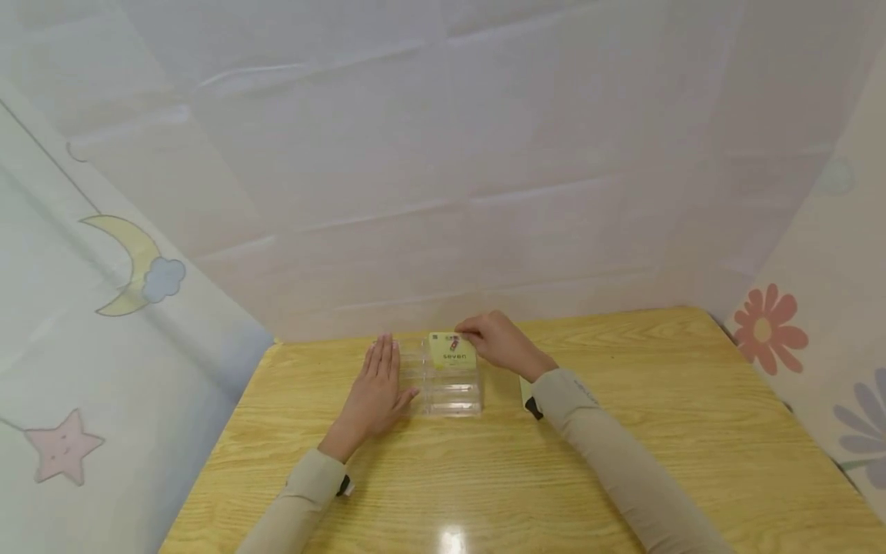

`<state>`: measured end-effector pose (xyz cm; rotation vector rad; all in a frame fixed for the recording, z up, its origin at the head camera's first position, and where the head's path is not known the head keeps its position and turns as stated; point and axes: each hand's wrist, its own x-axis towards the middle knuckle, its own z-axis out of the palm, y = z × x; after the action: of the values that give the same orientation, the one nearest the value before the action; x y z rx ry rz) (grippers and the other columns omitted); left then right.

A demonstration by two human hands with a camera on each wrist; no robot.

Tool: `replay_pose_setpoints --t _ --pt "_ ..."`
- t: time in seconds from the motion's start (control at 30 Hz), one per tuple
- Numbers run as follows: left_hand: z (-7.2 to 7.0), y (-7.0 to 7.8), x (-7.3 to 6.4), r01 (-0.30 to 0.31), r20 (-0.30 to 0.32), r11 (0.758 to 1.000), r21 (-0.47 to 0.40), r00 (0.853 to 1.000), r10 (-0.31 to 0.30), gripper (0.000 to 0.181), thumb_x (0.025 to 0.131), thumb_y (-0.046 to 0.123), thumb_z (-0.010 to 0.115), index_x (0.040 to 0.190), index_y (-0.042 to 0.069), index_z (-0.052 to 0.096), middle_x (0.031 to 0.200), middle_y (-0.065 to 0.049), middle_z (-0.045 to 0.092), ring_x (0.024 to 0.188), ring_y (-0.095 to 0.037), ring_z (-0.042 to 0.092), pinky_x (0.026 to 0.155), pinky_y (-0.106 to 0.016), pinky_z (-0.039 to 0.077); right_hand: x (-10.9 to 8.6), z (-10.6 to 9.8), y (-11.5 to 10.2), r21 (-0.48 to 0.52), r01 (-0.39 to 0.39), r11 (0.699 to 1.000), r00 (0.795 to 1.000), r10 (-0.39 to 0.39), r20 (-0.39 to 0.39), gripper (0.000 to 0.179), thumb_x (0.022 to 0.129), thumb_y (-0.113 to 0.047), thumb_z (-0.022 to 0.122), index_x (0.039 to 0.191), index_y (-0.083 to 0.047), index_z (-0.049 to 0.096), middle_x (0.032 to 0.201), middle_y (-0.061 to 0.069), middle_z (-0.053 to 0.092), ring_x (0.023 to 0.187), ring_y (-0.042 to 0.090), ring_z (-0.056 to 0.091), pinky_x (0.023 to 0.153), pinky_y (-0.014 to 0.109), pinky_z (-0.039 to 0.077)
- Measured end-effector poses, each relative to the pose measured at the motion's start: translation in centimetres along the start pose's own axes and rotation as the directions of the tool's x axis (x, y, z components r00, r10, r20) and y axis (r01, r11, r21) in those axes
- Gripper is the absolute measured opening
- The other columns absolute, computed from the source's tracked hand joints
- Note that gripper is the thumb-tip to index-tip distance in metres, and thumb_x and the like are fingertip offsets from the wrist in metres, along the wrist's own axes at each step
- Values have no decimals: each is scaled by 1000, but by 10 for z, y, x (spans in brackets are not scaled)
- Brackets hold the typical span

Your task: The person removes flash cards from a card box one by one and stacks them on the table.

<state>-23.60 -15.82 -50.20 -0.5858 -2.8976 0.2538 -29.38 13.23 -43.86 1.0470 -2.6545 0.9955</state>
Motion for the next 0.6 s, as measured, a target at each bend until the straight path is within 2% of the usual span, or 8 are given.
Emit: replay_pose_setpoints --t 0.13,0.37,0.6 --pt "0 0 0 2 10 1000 5 1000 -2 92 110 60 34 165 -9 9 175 -30 5 166 -41 6 136 -52 12 0 0 -1 16 -17 1000 1000 17 -5 26 105 -5 62 127 -2 76 121 15 79 108 29 78 92 43 65" --pt "-1 0 -1 11 14 1000 -6 1000 -11 92 110 60 34 165 -8 7 174 -27 -4 166 -41 4 137 -51 9 2 -2 -2 35 -47 998 997 49 -59 25 104 -7 63 126 -3 76 121 16 79 110 30 77 94 45 64" --pt "0 -1 0 13 6 1000 -5 1000 -13 92 110 60 36 165 -8 8 175 -29 2 166 -41 5 137 -51 10 3 -3 -1 42 -76 996 986 81 -144 20 102 -12 69 117 -6 80 112 13 81 94 23 79 81 37 66"
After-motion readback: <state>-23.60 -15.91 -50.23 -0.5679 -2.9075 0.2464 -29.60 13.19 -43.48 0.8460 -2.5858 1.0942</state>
